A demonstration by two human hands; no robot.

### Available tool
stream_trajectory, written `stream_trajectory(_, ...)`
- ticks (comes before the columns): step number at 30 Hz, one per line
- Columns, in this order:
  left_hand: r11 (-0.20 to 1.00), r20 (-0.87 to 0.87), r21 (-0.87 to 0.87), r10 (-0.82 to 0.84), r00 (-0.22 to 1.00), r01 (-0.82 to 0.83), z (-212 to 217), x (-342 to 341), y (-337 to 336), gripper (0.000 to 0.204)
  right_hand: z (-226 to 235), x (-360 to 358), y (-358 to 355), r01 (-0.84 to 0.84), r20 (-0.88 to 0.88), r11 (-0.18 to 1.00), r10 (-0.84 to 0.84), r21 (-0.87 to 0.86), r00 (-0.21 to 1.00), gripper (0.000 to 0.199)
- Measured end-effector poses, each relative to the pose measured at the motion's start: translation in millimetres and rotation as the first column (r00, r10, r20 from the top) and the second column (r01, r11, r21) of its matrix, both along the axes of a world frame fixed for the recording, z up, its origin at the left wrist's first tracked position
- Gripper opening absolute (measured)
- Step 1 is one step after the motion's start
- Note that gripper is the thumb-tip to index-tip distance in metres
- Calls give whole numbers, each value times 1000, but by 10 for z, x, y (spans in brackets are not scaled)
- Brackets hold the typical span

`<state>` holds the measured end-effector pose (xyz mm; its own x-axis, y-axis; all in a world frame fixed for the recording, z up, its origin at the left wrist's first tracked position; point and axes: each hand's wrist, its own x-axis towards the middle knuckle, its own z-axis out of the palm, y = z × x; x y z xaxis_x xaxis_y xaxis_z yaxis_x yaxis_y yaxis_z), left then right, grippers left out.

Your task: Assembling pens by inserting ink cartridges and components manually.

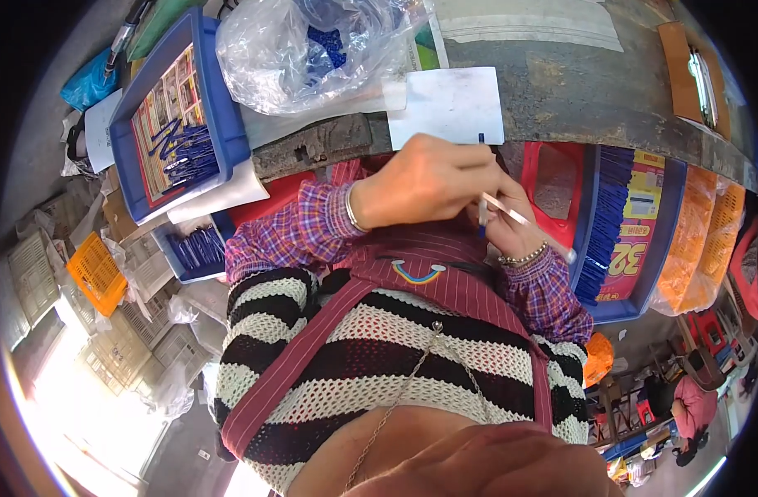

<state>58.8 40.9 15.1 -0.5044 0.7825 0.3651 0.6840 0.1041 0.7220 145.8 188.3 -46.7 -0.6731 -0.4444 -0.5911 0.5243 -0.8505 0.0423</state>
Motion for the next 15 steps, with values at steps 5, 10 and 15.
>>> stream_trajectory(5, 998, -226, -50, -52, 973, 41, -180, 204, -45, 11, -77, 20, -36, 3, 154, 999, -10, 48, 988, 25)
stream_trajectory(10, 987, 32, 38, 152, 988, -153, -156, 86, -40, 19, 44, -21, 41, -46, -33, 998, 47, 43, 998, 18)
stream_trajectory(15, 954, 377, -33, 289, 880, -299, -40, -51, -53, 13, 75, -46, 72, -100, -119, 990, 111, 95, 987, 17)
